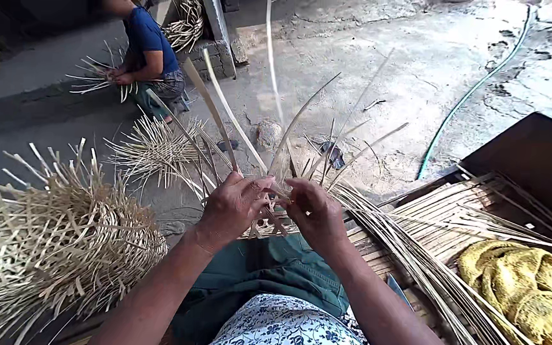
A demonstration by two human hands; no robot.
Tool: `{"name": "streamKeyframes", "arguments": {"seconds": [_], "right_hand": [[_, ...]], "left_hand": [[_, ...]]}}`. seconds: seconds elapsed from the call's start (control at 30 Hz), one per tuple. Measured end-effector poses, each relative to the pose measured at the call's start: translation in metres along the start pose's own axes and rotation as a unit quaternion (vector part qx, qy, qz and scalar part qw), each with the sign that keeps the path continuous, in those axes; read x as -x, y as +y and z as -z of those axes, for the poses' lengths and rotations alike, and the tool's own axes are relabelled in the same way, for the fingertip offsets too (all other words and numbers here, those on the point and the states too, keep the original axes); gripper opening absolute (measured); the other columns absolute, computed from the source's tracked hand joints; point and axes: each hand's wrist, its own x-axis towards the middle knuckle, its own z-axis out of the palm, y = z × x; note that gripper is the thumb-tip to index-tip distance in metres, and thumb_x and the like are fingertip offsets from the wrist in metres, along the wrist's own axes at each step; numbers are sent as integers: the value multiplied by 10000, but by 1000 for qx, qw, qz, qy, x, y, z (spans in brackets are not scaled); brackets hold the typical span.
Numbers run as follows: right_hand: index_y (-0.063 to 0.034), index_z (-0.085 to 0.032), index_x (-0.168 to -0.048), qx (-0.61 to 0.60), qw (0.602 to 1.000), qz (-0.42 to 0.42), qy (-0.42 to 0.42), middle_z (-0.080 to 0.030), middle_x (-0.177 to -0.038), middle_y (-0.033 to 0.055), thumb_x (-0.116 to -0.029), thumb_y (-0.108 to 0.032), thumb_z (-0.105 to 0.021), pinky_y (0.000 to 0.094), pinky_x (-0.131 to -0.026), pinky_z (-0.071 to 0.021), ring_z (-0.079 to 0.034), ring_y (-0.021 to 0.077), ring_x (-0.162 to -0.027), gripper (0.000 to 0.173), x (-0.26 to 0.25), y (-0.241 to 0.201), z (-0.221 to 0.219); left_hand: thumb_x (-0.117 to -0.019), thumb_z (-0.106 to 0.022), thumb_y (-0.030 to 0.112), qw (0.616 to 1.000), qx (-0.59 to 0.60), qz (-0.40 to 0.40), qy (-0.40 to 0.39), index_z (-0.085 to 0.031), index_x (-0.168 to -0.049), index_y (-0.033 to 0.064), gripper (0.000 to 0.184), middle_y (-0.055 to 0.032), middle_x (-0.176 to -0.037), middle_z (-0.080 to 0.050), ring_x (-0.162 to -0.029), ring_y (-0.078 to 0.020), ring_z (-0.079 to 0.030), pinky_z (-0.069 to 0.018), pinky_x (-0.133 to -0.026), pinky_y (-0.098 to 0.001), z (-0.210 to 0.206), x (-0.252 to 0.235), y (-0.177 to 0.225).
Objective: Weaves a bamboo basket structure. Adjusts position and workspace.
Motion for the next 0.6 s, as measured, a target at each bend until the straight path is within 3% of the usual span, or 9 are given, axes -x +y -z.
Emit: {"name": "streamKeyframes", "arguments": {"seconds": [0.1, 0.2, 0.27, 0.4, 0.5, 0.6], "right_hand": [[-90, -752, -1181, 165, 984, -44, -52, -690, -928, 114, -915, -221, -741, 452, -629, -581, -667, 238, -705, 297, 1, -4, 2], [-95, -782, -1021, 176, 974, -79, -118, -700, -910, 114, -937, -271, -701, 499, -663, -573, -688, 267, -735, 211, -1, -3, -4], [-102, -784, -1014, 157, 975, -85, -132, -696, -887, 104, -937, -267, -696, 492, -648, -565, -676, 254, -711, 202, -2, -3, -5], [-159, -763, -1172, 55, 980, -139, -135, -661, -855, 57, -907, -193, -704, 448, -638, -521, -604, 184, -669, 273, -8, 4, -4], [-101, -745, -1090, -110, 963, -210, -131, -644, -773, -8, -898, -108, -737, 310, -645, -535, -584, 73, -650, 192, -13, 14, -1], [-25, -703, -953, -252, 934, -231, -104, -685, -763, 12, -888, 18, -703, 248, -646, -566, -635, 55, -663, 78, -15, 19, 2]], "left_hand": [[-920, -729, 204, 999, 40, 29, -10, -736, -1083, 94, 197, -55, -1001, -747, -871, -243, -641, -523, -779, -391, 4, 5, 0], [-931, -713, 193, 997, 56, 32, -32, -752, -1031, 109, 136, -37, -949, -743, -867, -226, -633, -508, -792, -383, 1, 8, -2], [-948, -692, 195, 997, 61, 31, -45, -761, -1028, 117, 132, -33, -955, -741, -866, -218, -624, -498, -789, -376, 1, 10, -4], [-959, -671, 183, 996, 65, 26, -51, -778, -1040, 117, 150, -46, -950, -734, -864, -219, -621, -503, -786, -367, 1, 9, -4], [-990, -646, 192, 996, 76, 24, -27, -784, -1037, 121, 162, -37, -965, -745, -858, -187, -615, -484, -784, -343, -4, 8, -4], [-1001, -638, 175, 996, 83, 34, 4, -771, -1050, 103, 159, -35, -974, -747, -850, -171, -606, -476, -786, -332, -11, 7, -4]]}}
